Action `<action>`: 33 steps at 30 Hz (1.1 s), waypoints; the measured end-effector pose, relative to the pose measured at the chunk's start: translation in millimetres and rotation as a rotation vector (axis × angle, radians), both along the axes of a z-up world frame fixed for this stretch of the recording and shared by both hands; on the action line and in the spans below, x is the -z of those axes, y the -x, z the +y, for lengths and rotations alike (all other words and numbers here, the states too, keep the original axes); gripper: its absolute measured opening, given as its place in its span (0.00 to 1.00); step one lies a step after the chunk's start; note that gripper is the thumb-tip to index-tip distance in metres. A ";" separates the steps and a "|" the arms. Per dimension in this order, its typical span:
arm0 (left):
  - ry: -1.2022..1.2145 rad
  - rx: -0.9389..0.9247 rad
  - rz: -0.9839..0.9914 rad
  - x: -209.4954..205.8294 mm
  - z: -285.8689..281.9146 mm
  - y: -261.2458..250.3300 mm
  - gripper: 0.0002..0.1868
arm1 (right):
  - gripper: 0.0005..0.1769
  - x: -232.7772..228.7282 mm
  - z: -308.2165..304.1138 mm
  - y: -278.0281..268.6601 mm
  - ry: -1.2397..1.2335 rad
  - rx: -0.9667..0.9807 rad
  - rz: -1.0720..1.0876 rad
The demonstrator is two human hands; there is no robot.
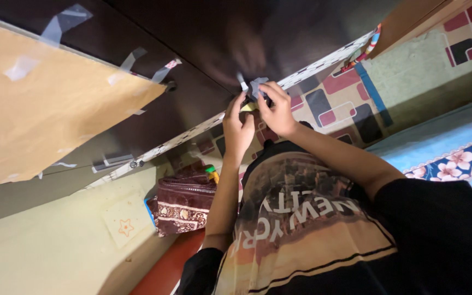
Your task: The person wipes the surface and edges of a dark wooden cabinet using a grey cloth, moving their hands across different sections and reaching the side panels.
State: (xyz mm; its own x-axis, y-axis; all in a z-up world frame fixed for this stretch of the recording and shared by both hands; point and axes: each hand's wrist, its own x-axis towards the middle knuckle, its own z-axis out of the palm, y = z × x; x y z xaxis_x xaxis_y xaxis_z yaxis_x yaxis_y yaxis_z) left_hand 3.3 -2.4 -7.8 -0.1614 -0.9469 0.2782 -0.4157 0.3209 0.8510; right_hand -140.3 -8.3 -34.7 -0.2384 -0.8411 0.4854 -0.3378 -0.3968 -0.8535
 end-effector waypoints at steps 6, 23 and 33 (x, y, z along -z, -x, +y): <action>-0.014 -0.023 -0.011 -3.5 4.2 3.0 0.28 | 0.12 77.5 -1.9 -0.1 -0.182 0.001 -0.112; -0.165 0.104 -0.238 -19.3 18.7 29.2 0.20 | 0.11 106.9 -55.2 196.9 0.143 0.440 -0.823; 0.439 0.178 -0.151 -61.2 7.9 75.0 0.16 | 0.19 5.6 -12.8 87.5 0.224 0.215 0.070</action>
State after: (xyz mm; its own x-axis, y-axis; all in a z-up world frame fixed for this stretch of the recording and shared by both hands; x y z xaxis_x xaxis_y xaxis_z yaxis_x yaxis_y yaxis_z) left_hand -71.6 5.5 53.4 -0.3792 -0.6997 0.6055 -0.4305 0.7127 0.5539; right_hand -227.8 -21.1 -40.3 -0.3584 -0.6456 0.6743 -0.4893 -0.4852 -0.7247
